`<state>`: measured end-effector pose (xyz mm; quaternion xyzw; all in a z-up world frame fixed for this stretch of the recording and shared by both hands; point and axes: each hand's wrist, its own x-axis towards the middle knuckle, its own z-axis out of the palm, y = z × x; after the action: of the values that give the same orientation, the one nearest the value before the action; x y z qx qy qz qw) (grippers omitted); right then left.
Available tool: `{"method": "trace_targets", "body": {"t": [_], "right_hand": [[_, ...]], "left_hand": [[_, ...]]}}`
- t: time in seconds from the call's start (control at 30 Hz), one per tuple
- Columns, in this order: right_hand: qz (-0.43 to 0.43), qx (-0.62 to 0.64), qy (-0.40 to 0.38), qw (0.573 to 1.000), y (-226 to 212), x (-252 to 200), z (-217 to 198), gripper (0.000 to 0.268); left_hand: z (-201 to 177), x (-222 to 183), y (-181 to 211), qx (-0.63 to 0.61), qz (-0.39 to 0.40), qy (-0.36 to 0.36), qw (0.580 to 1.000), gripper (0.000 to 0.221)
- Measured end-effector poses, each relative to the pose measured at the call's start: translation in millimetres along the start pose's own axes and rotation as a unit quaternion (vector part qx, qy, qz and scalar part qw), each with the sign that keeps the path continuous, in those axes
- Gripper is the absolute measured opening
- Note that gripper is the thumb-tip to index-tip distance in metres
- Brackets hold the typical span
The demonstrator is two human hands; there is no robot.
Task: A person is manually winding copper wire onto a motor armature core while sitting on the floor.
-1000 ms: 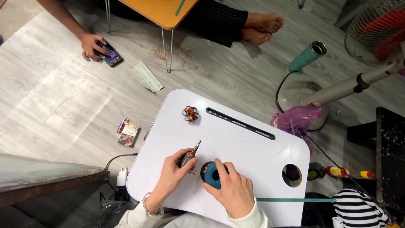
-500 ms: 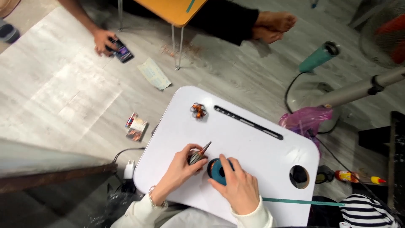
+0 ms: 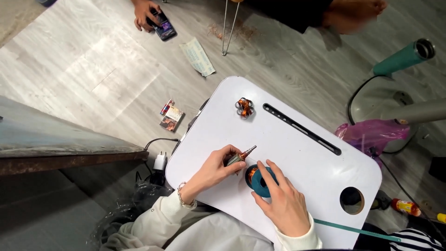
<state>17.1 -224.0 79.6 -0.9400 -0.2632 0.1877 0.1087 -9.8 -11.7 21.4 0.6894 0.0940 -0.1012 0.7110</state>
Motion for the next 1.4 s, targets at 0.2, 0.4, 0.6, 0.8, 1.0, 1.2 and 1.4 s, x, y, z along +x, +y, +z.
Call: {"method": "trace_targets", "body": {"t": [0.2,0.4,0.6,0.8,1.0,1.2,1.4], "right_hand": [[-0.034,0.038,-0.084,0.995,8,1,-13,0.085],[0.018,-0.029,-0.027,0.999,8,1,-9,0.088],[-0.018,0.013,-0.046,0.999,-2,3,-9,0.094],[-0.021,-0.007,0.009,1.0,-8,2,-12,0.076],[0.022,-0.047,0.126,0.991,-18,2,-3,0.071],[-0.043,0.045,0.047,0.997,-19,6,-17,0.082],[-0.019,0.021,0.07,0.997,-17,3,-12,0.079]], "left_hand": [[0,0,-5,0.012,0.022,0.008,1.0,0.031],[3,1,-18,-0.075,0.002,-0.007,0.997,0.032],[1,2,-15,-0.011,0.048,-0.013,0.999,0.031],[0,1,-13,-0.011,0.056,-0.001,0.998,0.033],[1,-3,-8,-0.039,0.042,-0.038,0.998,0.033],[2,2,-19,-0.008,0.067,-0.013,0.998,0.042],[3,-2,-19,-0.056,0.022,0.027,0.998,0.036]]}}
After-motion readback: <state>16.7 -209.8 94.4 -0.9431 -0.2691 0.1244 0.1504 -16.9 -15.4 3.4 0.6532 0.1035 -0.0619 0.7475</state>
